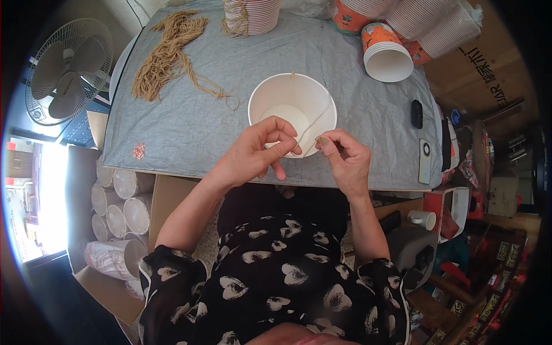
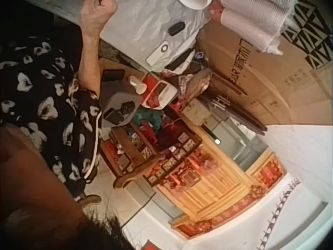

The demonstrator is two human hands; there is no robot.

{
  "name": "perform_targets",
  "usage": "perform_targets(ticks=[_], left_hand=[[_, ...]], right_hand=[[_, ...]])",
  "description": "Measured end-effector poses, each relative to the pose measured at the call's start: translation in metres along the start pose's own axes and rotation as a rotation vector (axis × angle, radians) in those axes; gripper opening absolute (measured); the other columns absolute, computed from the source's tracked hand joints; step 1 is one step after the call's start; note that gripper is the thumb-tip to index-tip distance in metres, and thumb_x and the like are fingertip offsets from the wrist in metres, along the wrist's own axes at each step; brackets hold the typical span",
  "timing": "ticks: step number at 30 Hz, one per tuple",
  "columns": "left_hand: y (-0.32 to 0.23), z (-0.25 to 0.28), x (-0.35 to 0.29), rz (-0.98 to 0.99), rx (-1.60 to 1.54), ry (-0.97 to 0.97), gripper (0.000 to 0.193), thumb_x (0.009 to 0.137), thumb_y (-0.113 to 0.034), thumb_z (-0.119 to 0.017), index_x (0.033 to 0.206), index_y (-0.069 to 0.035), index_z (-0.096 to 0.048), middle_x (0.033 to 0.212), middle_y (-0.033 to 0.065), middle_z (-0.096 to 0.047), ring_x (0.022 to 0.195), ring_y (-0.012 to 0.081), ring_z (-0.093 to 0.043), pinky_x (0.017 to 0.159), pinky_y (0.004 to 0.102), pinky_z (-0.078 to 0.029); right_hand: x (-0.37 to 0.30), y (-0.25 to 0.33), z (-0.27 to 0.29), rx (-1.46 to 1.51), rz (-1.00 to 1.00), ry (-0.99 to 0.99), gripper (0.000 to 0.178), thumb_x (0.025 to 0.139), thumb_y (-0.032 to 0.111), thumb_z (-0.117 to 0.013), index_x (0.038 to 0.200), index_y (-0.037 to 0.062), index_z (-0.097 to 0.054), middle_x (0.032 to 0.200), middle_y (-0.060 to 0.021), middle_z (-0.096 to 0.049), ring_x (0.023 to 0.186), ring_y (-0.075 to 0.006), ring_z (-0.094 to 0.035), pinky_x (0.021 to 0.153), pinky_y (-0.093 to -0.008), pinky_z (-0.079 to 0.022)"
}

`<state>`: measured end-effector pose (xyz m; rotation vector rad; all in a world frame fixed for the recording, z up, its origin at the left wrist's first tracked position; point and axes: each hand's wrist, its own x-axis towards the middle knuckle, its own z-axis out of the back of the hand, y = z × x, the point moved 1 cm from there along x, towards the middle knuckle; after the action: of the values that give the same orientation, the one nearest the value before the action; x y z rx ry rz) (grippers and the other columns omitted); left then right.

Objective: Attaching twine handles to paper buckets by threading them through holes.

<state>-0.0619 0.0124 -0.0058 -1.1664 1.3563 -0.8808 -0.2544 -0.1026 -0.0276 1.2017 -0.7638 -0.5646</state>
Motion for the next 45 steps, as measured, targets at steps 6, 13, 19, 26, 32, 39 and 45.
perform_targets(ticks=[6,13,19,26,32,39,45], left_hand=[[-0.033,0.003,-0.015,-0.248,-0.172,-0.013,0.032,0.107,-0.018,-0.051,0.135,-0.003,-0.052,0.103,0.005,-0.07,0.053,0.0023,-0.057,0.041,0.0137,-0.033],[-0.041,-0.008,-0.015,-0.501,0.433,-0.207,0.039,0.106,-0.016,-0.051,0.142,-0.001,-0.047,0.1,0.0005,-0.071,0.088,0.0096,-0.061,0.083,0.0254,-0.045],[-0.012,-0.029,-0.011,-0.487,0.054,-0.18,0.052,0.109,-0.015,-0.043,0.155,-0.004,-0.023,0.103,0.0067,-0.067,0.086,0.0091,-0.061,0.066,0.0214,-0.049],[0.005,-0.026,0.001,-0.492,-0.194,-0.102,0.054,0.107,-0.009,-0.044,0.156,-0.004,-0.021,0.09,0.0046,-0.067,0.07,0.0086,-0.06,0.06,0.0229,-0.05],[0.0,0.001,0.03,-0.569,-0.031,-0.027,0.043,0.106,-0.013,-0.044,0.148,-0.003,-0.039,0.083,0.0008,-0.065,0.06,0.0051,-0.052,0.057,0.0204,-0.043],[-0.016,0.014,0.044,-0.381,0.082,0.03,0.026,0.106,-0.02,-0.047,0.118,-0.002,-0.062,0.08,-0.0011,-0.063,0.061,0.0051,-0.052,0.056,0.0218,-0.044],[-0.019,0.019,0.044,-0.209,0.109,0.158,0.031,0.107,-0.029,-0.049,0.104,-0.005,-0.068,0.081,-0.0031,-0.062,0.068,0.0044,-0.053,0.06,0.0219,-0.046]], right_hand=[[0.0,0.004,-0.005,-0.049,-0.05,-0.002,0.012,0.096,0.01,-0.069,0.097,-0.0017,-0.071,0.087,-0.0037,-0.069,0.077,-0.0083,-0.063,0.071,-0.0233,-0.05],[0.007,0.053,-0.01,-0.26,0.24,0.012,0.008,0.088,0.0,-0.074,0.095,-0.0005,-0.072,0.092,-0.0049,-0.068,0.073,-0.0083,-0.06,0.061,-0.0225,-0.048],[0.029,0.083,-0.014,-0.331,0.383,0.155,0.01,0.086,-0.002,-0.074,0.095,-0.0005,-0.07,0.097,-0.0055,-0.066,0.073,-0.0105,-0.061,0.059,-0.0256,-0.05],[0.047,0.062,-0.015,-0.136,0.079,0.38,0.009,0.1,0.005,-0.054,0.104,-0.0002,-0.06,0.085,-0.0039,-0.061,0.071,-0.0108,-0.056,0.065,-0.0276,-0.049],[0.045,0.046,-0.007,-0.233,0.053,0.355,0.016,0.108,0.014,-0.045,0.103,0.0013,-0.054,0.088,-0.0012,-0.058,0.074,-0.0062,-0.051,0.066,-0.0227,-0.045],[0.053,0.045,0.0,-0.163,0.055,0.249,0.012,0.102,0.01,-0.048,0.096,0.0004,-0.052,0.08,-0.0048,-0.058,0.072,-0.0102,-0.054,0.065,-0.0293,-0.046],[0.058,0.047,0.002,-0.202,0.033,0.261,0.016,0.103,0.011,-0.047,0.094,0.0008,-0.054,0.079,-0.0032,-0.057,0.069,-0.0086,-0.051,0.064,-0.027,-0.044]])
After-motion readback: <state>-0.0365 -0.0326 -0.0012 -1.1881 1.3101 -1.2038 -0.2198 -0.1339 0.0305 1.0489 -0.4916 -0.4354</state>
